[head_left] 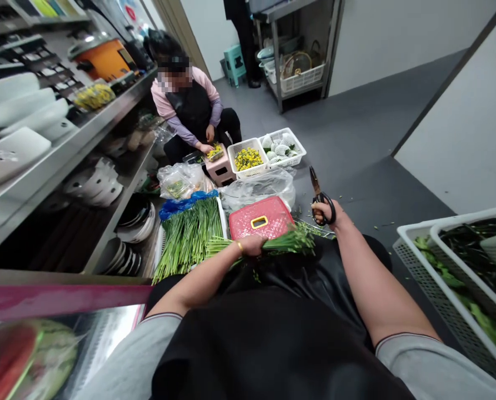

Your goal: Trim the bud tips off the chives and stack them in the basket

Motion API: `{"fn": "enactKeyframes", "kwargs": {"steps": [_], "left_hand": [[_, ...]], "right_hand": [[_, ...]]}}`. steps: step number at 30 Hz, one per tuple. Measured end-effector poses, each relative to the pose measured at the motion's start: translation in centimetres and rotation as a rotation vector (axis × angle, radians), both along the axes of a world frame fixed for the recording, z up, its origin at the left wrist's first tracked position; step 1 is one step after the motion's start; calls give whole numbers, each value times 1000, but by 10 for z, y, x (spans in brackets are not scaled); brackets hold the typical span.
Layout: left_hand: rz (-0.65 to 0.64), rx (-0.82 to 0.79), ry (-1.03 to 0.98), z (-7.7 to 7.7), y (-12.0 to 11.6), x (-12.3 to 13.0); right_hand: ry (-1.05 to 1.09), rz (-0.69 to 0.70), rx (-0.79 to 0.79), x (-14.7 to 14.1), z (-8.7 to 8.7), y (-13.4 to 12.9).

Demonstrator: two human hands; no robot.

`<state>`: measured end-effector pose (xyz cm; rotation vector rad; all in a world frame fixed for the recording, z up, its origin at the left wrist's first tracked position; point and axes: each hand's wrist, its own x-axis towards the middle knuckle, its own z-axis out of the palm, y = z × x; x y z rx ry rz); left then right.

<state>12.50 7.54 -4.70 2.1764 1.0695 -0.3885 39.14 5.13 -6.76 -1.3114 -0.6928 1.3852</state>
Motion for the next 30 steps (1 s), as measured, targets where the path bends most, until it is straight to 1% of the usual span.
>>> {"fn": "enactKeyframes", "kwargs": {"steps": [1, 2, 3, 4, 5, 7, 8, 10, 11, 12, 13, 14, 16, 18, 20, 22, 23, 25, 26, 27, 28, 30], "left_hand": [[-24, -56, -40, 4, -6, -4], [-3, -112, -125, 11, -8, -11], [50, -159, -237, 20, -8, -19], [125, -180, -357, 32, -5, -30], [233, -165, -487, 46, 0, -41], [474, -92, -755, 74, 14, -64], [596, -37, -908, 87, 20, -75], [807, 62, -1210, 107, 31, -92], [893, 99, -1340, 113, 35, -99], [968, 121, -1438, 116, 38, -105], [1037, 131, -1497, 116, 41, -109], [1103, 130, -1522, 113, 43, -113], [1219, 97, -1500, 101, 44, -120], [1291, 51, -1458, 87, 43, -123], [1304, 33, -1447, 76, 41, -123], [1273, 48, -1447, 69, 41, -121], [1250, 60, -1442, 66, 42, -118], [1193, 82, -1420, 63, 45, -112], [1156, 84, -1405, 60, 47, -107], [1112, 79, -1388, 57, 49, -102], [1058, 65, -1370, 54, 50, -97], [932, 23, -1326, 43, 50, -85]], "right_hand": [[-4, -6, 2, 1, -1, 1], [-11, -12, 5, 2, -1, 1], [-19, -16, 10, 2, -3, 2], [-21, -16, 17, 1, -4, 3], [-34, -10, 27, -1, -6, 4], [-157, 13, 40, -9, -9, 7], [-286, 30, 30, -15, -10, 9], [-670, 105, -37, -29, -13, 18], [-883, 167, -88, -37, -15, 23], [-1060, 234, -140, -45, -16, 30], [-1193, 301, -186, -52, -18, 36], [-1281, 359, -218, -60, -21, 43], [-1349, 437, -258, -73, -30, 55], [-1370, 505, -286, -83, -41, 63], [-1392, 585, -302, -89, -51, 67], [-1406, 662, -301, -92, -53, 69], [-1413, 696, -302, -93, -51, 69], [-1443, 731, -291, -96, -38, 69], [-1434, 723, -234, -100, -29, 69], [-1384, 703, -124, -106, -19, 69], [-1285, 679, 33, -114, -10, 69], [-975, 638, 389, -137, 1, 67]]}}
